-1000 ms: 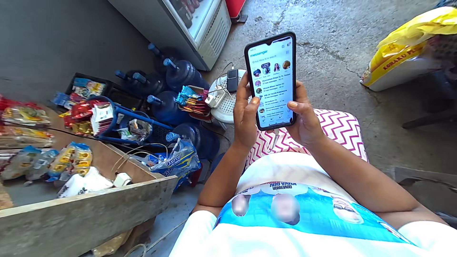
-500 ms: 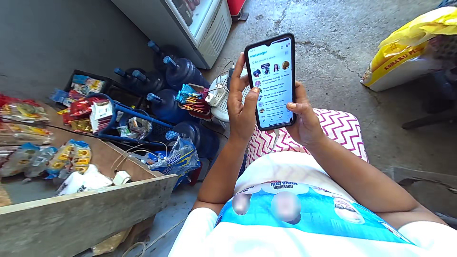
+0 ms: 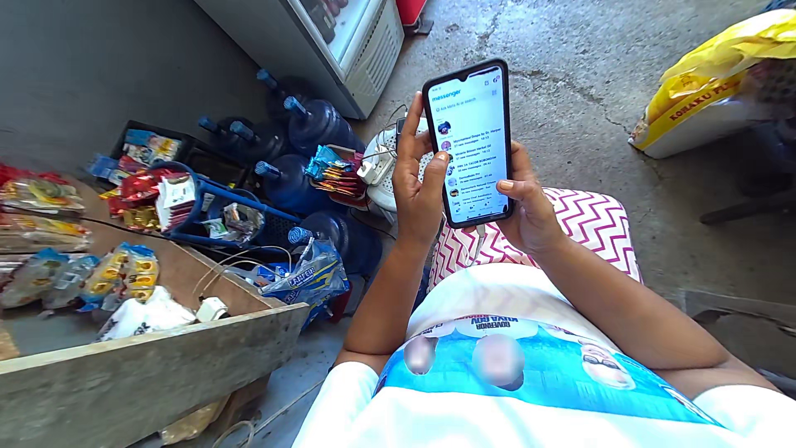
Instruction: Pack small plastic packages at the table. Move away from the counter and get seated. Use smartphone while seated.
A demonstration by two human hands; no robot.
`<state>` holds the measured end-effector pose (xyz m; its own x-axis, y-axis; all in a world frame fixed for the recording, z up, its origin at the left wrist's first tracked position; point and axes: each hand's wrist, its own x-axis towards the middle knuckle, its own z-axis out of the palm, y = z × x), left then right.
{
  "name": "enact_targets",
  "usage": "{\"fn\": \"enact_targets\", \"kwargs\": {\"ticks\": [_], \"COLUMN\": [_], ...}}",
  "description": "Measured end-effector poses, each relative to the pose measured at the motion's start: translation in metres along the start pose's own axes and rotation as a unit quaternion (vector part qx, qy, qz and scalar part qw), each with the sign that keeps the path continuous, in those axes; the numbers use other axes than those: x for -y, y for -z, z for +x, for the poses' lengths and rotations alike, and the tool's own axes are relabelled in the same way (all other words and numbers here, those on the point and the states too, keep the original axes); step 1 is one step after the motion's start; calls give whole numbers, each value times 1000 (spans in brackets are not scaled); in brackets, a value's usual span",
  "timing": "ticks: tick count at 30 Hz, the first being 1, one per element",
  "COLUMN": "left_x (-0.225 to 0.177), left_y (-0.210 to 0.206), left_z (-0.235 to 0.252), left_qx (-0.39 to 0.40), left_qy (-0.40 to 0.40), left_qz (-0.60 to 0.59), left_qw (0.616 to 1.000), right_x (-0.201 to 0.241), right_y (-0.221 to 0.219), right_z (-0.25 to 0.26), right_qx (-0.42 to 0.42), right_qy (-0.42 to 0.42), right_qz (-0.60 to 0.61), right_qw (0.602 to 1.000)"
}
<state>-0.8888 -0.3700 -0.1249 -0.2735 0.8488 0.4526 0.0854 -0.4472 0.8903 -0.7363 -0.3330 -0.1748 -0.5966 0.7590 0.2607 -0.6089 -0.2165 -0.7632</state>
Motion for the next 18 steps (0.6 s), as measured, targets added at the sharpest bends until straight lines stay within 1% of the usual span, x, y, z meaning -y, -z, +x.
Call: {"fn": "enact_targets", "kwargs": {"ticks": [6,18], "left_x": [-1,-5], "left_y": [0,-1], "left_z": [0,-1], "left_qx": [-1,-6], "left_qy": [2,17], "left_qz": [-8,-10], "left_qw": [1000,1000], "right_x": [0,1], "right_y": [0,-2], "right_z": [0,1], "right_qx": [3,-8], "right_qy": [9,-6], "right_qz": [-10,-2], "right_qw": [1000,1000]}}
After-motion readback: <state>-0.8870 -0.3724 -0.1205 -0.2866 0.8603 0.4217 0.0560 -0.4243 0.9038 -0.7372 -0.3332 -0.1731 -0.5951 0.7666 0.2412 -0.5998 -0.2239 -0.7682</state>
